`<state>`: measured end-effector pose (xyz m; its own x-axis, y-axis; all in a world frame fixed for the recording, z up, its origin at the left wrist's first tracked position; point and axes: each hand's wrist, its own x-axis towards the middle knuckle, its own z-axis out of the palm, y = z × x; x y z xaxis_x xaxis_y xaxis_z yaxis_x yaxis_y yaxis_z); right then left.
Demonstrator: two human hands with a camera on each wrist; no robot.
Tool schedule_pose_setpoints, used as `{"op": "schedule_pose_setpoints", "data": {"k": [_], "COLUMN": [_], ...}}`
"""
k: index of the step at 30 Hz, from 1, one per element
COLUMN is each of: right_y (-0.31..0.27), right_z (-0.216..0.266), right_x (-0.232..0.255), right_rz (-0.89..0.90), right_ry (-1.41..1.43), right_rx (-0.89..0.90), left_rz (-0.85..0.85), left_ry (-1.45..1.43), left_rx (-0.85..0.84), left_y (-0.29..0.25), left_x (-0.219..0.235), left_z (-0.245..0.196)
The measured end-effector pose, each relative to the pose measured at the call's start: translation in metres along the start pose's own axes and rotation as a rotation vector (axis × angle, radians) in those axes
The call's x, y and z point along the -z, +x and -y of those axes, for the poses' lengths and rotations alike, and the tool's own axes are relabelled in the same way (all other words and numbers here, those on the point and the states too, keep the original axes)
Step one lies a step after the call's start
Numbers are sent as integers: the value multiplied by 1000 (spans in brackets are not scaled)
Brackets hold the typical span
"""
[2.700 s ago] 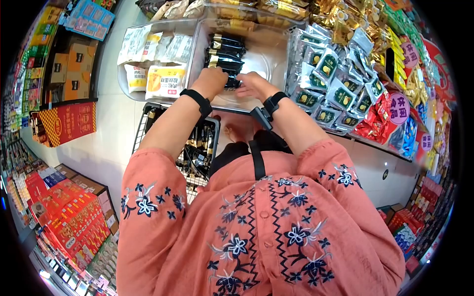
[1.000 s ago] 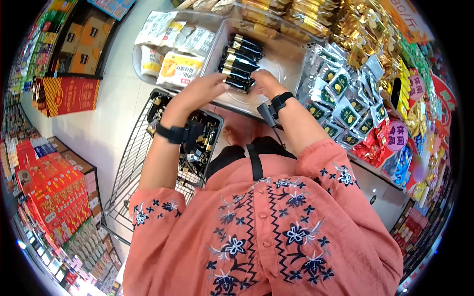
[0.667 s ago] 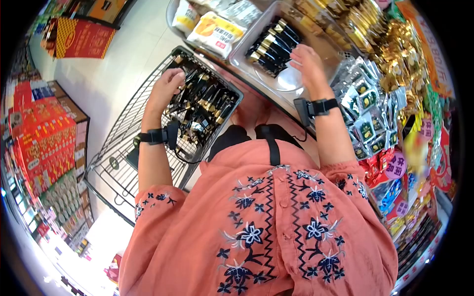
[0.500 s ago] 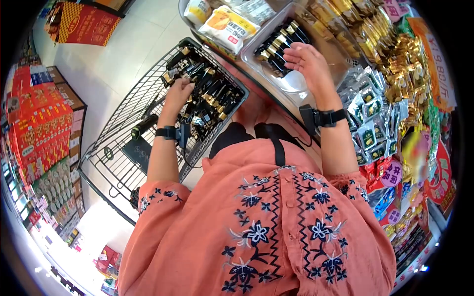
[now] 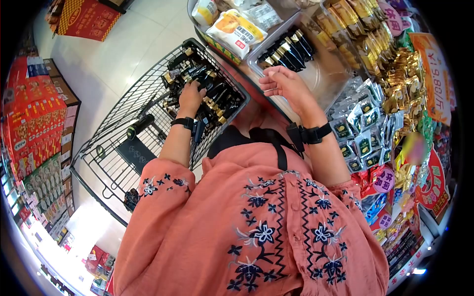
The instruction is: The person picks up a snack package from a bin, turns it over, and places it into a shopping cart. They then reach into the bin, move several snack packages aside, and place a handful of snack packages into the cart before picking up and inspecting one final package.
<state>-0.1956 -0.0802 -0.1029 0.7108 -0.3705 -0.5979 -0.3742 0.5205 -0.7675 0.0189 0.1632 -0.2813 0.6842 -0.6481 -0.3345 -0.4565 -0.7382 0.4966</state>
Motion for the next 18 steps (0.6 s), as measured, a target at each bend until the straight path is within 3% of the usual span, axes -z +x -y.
{"op": "schedule_pose_setpoints", "data": {"k": [4,8,11,18], "right_y": [2,6,8,12], "right_z": [-5,-5,0,12], "right_x": [0,-9,-19,-51], "right_rz": [20,30,66,167], "right_ry": [-1,1,-26,-48], "right_rx": [-2,-12,-19,25], "left_rz": [-54,78,147,247], "left_ry": [-67,-751,-1035,-1277], "left_rx": [37,284,270,202], "left_y": [-5,-23,-37,-70], "left_x": [19,59,82,124], "left_z": [-2,-8,-12,-67]}}
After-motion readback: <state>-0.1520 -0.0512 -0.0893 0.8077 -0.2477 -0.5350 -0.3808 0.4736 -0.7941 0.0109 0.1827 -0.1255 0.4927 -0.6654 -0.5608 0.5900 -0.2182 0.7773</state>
